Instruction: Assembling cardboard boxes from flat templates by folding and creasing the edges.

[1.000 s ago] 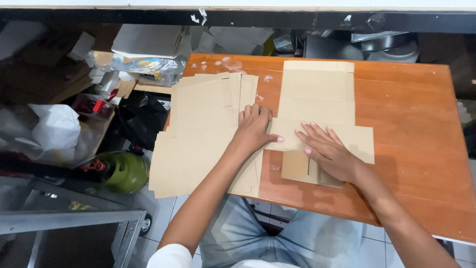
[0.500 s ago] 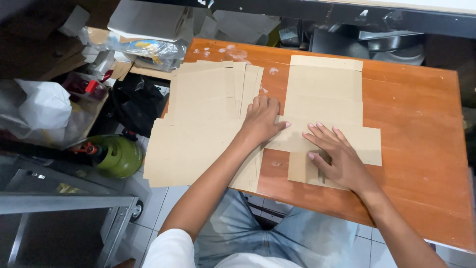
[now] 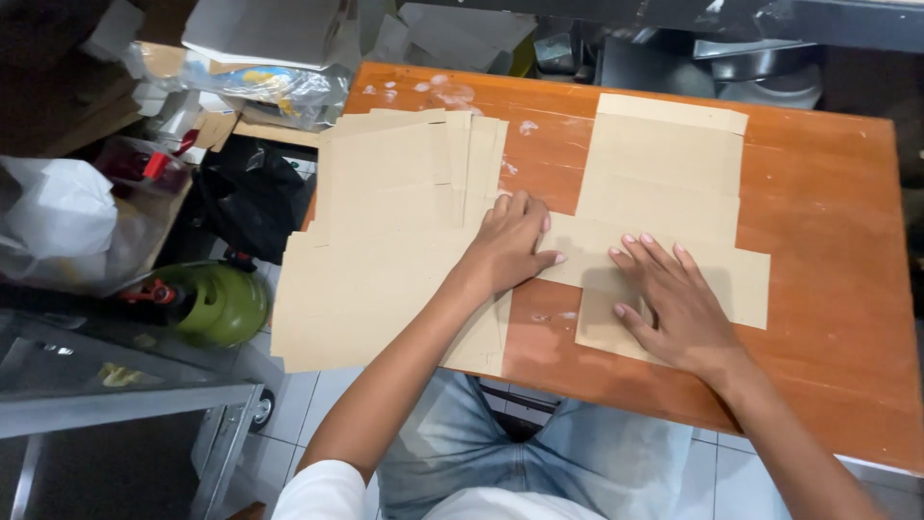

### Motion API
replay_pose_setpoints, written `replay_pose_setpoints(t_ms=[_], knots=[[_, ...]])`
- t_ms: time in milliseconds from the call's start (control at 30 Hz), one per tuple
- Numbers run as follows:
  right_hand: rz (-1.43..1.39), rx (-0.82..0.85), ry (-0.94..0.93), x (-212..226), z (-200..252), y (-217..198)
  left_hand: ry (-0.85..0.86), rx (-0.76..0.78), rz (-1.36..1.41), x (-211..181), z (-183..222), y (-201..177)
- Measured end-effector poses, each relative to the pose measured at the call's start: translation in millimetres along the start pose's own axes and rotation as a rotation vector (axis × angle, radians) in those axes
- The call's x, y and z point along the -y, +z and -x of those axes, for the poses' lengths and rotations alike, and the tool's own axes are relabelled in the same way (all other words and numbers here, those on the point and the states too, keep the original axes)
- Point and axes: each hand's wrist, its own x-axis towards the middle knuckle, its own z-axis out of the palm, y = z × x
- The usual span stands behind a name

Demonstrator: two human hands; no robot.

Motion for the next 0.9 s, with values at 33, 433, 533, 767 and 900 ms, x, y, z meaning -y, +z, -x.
replay_pose_setpoints(t_ms=[33,433,533,767,900], knots=[[0.003,0.001,0.013,0.7,1.0,-0.7,0.01,0.007,0.005,-5.3,1.4,-1.7],[0.088,-0.008,-0.061,5.5,3.1,-0.1,-0.019,-0.05,-0.045,-15.1,-6.0,-5.1],[0.074,-0.018,-0.097,5.2,3.5,1.2,-0.027,-0.063,-0.07,-12.1,-11.1,0.5],[0.108,-0.075,-0.122,3.5,4.8,6.8,-0.074,-0.013,0.137,-29.6,-2.7,-25.5],[0.128,-0.094,-0.141,4.8,6.4,6.6,-0.023,0.003,0.511,-12.2,-1.9,-19.3]])
